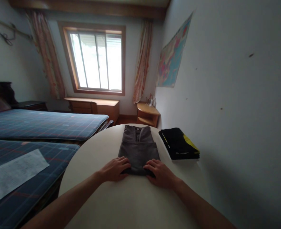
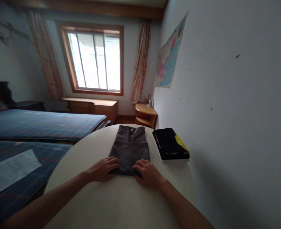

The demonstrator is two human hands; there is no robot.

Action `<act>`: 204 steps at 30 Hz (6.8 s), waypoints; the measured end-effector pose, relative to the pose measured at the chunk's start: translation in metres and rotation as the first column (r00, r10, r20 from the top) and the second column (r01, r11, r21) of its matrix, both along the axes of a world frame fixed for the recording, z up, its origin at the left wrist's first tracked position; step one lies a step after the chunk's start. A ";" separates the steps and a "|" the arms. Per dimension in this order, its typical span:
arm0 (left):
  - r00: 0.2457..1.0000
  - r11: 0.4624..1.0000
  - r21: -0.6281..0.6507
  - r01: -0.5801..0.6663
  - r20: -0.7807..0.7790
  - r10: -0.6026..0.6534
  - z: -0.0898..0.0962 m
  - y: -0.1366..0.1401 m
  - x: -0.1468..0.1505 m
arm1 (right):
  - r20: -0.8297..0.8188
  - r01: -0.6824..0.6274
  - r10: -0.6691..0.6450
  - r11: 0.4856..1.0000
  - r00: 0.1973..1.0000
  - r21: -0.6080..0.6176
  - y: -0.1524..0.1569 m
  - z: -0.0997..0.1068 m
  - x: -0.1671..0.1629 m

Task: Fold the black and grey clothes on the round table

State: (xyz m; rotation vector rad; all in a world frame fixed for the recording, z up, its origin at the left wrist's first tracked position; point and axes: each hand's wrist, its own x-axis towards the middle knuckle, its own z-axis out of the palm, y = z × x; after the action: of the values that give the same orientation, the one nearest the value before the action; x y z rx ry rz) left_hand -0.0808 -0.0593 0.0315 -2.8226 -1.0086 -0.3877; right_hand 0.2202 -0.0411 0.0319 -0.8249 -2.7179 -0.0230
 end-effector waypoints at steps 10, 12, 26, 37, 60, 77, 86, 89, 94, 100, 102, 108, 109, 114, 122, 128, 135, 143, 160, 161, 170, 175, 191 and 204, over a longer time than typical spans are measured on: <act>0.996 0.967 -0.240 -0.083 -0.058 0.072 0.025 -0.032 0.009 | 0.203 0.003 0.005 0.999 0.979 -0.036 -0.035 0.026 -0.008; 0.999 0.904 -0.427 -0.034 -0.026 0.026 0.037 -0.050 0.011 | 0.200 -0.053 0.087 0.984 0.976 -0.167 -0.053 0.035 -0.008; 0.997 0.562 -0.827 -0.018 0.029 0.074 0.048 -0.058 0.024 | 0.115 0.001 0.081 0.812 0.990 -0.584 -0.064 0.053 -0.025; 0.943 0.822 -0.471 -0.320 -0.076 0.323 0.030 -0.020 0.003 | 0.138 0.288 -0.257 0.910 0.956 -0.298 -0.025 0.035 -0.024; 0.874 0.757 -0.654 -0.011 0.361 0.325 0.100 0.039 -0.046 | -0.280 -0.042 -0.129 0.846 0.951 -0.532 0.052 0.095 0.009; 0.617 0.724 -0.457 -0.517 0.387 0.685 -0.004 0.151 -0.031 | -0.039 0.416 -0.441 0.869 0.897 -0.267 0.177 0.028 -0.039; 0.511 0.662 -0.429 -0.615 0.422 0.749 -0.009 0.165 -0.034 | -0.071 0.533 -0.551 0.827 0.832 -0.179 0.183 0.022 -0.039; 0.513 0.654 -0.402 -0.641 0.410 0.754 -0.008 0.160 -0.023 | -0.068 0.586 -0.597 0.800 0.800 -0.133 0.174 0.016 -0.047; 0.643 0.748 -0.225 -0.624 0.396 0.655 -0.015 0.135 0.009 | -0.075 0.551 -0.556 0.831 0.828 -0.076 0.146 0.003 -0.075; 0.737 0.745 -0.247 -0.620 0.142 0.660 -0.037 0.124 0.023 | 0.107 0.556 -0.550 0.783 0.828 -0.277 0.133 -0.021 -0.086; 0.732 0.730 -0.257 -0.634 0.107 0.673 -0.039 0.124 0.021 | 0.102 0.557 -0.553 0.782 0.827 -0.281 0.134 -0.026 -0.082; 0.725 0.700 -0.273 -0.660 0.011 0.688 -0.027 0.127 0.031 | 0.251 0.596 -0.541 0.744 0.803 -0.303 0.135 -0.013 -0.091; 0.713 0.686 -0.277 -0.673 0.006 0.701 -0.025 0.128 0.036 | 0.280 0.618 -0.552 0.723 0.786 -0.308 0.133 -0.010 -0.096; 0.618 0.604 -0.301 -0.738 0.060 0.784 -0.026 0.125 0.057 | 0.214 0.685 -0.657 0.642 0.723 -0.344 0.122 -0.011 -0.109; 0.552 0.614 -0.309 -0.727 0.268 0.789 -0.030 0.110 0.047 | -0.035 0.736 -0.772 0.617 0.635 -0.279 0.114 -0.024 -0.081; 0.519 0.637 -0.349 -0.687 0.379 0.767 -0.026 0.111 0.040 | 0.007 0.785 -0.828 0.530 0.561 -0.321 0.118 -0.025 -0.077; 0.521 0.665 -0.350 -0.660 0.425 0.741 -0.018 0.107 0.036 | -0.123 0.759 -0.789 0.613 0.602 -0.218 0.114 -0.028 -0.078; 0.715 0.775 -0.204 -0.598 0.301 0.631 -0.013 0.084 0.059 | -0.121 0.745 -0.771 0.636 0.626 -0.199 0.111 -0.030 -0.080; 0.931 0.918 -0.282 -0.280 0.153 0.331 -0.024 -0.021 0.091 | -0.110 0.753 -0.784 0.618 0.610 -0.227 0.115 -0.030 -0.079; 0.948 0.929 -0.289 -0.233 0.145 0.283 -0.022 -0.027 0.088 | -0.113 0.752 -0.783 0.620 0.612 -0.224 0.114 -0.029 -0.079; 0.981 0.924 -0.363 -0.123 0.095 0.168 -0.009 -0.037 0.080 | -0.107 0.740 -0.777 0.625 0.621 -0.247 0.115 -0.029 -0.078; 0.972 0.923 -0.357 -0.145 0.123 0.200 -0.014 -0.036 0.080 | 0.049 0.664 -0.696 0.658 0.716 -0.355 0.124 -0.027 -0.063; 0.904 0.897 -0.363 -0.252 0.242 0.352 -0.007 -0.020 0.062 | -0.079 0.367 -0.381 0.918 0.921 -0.152 0.046 -0.001 -0.025; 0.655 0.788 -0.326 -0.522 0.439 0.615 -0.034 0.038 -0.021 | 0.149 -0.056 0.114 0.936 0.982 -0.349 -0.039 0.034 -0.070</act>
State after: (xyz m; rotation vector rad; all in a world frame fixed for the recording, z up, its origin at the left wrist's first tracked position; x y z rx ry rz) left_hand -0.1015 -0.0214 -0.0024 -2.3459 -2.0535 -1.0660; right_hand 0.1497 -0.0797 0.0659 -0.8261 -2.9622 0.4330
